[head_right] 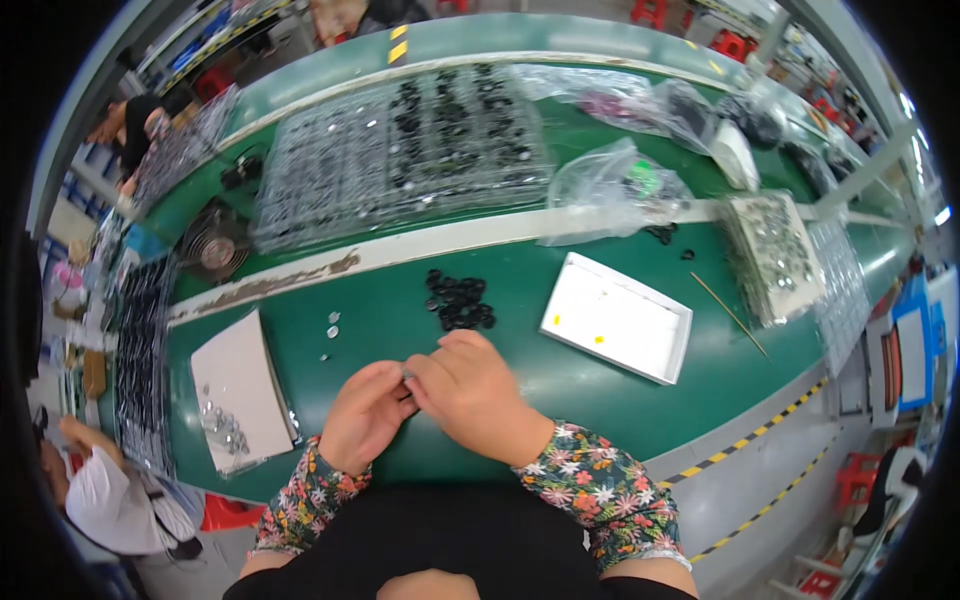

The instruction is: The person assembles small electronic components by picking up circular metal pieces and inserting them into black rubber rings by hand, placing the assembled parts on the table.

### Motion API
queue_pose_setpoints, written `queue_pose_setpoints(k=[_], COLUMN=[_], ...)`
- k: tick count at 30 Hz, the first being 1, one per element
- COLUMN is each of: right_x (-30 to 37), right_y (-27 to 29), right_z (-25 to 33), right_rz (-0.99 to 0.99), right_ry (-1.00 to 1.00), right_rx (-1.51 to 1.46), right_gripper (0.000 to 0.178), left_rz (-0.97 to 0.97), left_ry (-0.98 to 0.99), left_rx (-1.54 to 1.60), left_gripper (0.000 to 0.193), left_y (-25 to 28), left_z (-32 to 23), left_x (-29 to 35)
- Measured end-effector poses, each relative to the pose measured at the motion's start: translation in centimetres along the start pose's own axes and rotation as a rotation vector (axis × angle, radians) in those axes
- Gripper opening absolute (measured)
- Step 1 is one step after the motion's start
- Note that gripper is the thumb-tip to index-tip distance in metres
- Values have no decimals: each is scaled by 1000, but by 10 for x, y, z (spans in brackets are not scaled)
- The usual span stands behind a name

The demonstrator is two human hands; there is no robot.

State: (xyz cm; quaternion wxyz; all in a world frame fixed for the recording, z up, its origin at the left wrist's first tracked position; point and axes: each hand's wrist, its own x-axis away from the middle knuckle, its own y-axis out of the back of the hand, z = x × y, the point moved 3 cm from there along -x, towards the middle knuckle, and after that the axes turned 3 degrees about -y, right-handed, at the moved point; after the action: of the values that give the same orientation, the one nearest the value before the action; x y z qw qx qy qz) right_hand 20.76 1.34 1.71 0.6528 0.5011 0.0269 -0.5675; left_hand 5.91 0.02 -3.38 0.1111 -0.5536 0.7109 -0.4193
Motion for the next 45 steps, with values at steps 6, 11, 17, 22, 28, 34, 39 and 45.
queue_pose_setpoints(k=[6,11,17,22,28,34,39,45], right_x=[-6,-2,1,3,2,-2,-1,0], right_y=[9,18,9,-10,4,-13,-13,-21], right_z=[-10,-14,-10,-16,-15,-21,-14,-17], right_rz=[-93,-137,-175,-146,-204,-239,-222,-213], right_ry=[54,20,125,59,21,-13,-26,-68], right_rx=[-37,-67,-121,-206,-222,-244,-296,-314], right_gripper=[22,25,22,15,16,14,15,13], left_rz=[-172,-32,34,96,84,-75,23,76], left_ry=[-355,-787,-870,-813,-905,-686,-239,-181], left_rx=[-606,-1543,-1729,-1770,-1849,-1295,-496,-376], left_gripper=[19,22,20,21,19,23,28,36], left_y=[-9,-40,-25,-22,-26,-49,-10,9], left_z=[-21,-35,-28,-34,-33,-40,-26,-25], left_x=[-4,-36,-70,-70,-61,-2,-1,-4])
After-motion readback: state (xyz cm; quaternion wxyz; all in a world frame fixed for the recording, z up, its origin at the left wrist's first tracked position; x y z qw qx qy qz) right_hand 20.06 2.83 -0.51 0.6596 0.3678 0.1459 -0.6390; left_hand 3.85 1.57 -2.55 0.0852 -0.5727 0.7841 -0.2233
